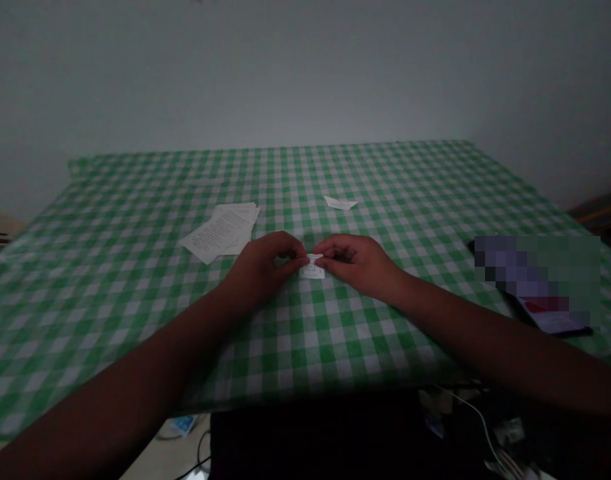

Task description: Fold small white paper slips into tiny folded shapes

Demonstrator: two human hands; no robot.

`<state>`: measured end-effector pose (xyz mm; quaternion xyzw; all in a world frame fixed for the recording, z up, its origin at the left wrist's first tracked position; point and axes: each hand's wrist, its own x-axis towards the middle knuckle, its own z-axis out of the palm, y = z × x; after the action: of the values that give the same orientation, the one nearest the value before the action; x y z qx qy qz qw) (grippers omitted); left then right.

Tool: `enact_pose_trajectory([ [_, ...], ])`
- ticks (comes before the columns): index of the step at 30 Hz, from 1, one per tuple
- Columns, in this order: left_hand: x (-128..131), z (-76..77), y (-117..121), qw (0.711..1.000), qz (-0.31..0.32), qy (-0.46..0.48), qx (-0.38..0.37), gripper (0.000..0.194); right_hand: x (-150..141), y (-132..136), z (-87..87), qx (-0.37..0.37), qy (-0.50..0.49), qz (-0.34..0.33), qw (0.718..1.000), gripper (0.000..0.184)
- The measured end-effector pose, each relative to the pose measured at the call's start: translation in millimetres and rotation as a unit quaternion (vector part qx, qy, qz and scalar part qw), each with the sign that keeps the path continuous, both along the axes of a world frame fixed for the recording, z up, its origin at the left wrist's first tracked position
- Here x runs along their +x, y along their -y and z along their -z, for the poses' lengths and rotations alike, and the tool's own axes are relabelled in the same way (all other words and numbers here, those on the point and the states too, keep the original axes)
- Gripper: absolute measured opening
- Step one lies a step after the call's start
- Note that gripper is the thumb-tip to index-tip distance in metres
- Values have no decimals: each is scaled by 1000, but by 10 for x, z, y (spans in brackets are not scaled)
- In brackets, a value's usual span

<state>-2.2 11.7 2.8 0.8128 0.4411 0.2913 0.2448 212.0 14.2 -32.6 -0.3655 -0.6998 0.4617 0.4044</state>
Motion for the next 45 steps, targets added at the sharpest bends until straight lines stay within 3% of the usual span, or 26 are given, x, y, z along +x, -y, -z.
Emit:
enact_pose_trajectory([
  [14, 14, -3, 13, 995, -8, 26, -98, 14, -10, 5, -23, -7, 8, -5, 1000, 16],
  [45, 8, -46, 39, 995, 25, 3, -98, 14, -49, 27, -146, -58, -52, 2, 997, 12],
])
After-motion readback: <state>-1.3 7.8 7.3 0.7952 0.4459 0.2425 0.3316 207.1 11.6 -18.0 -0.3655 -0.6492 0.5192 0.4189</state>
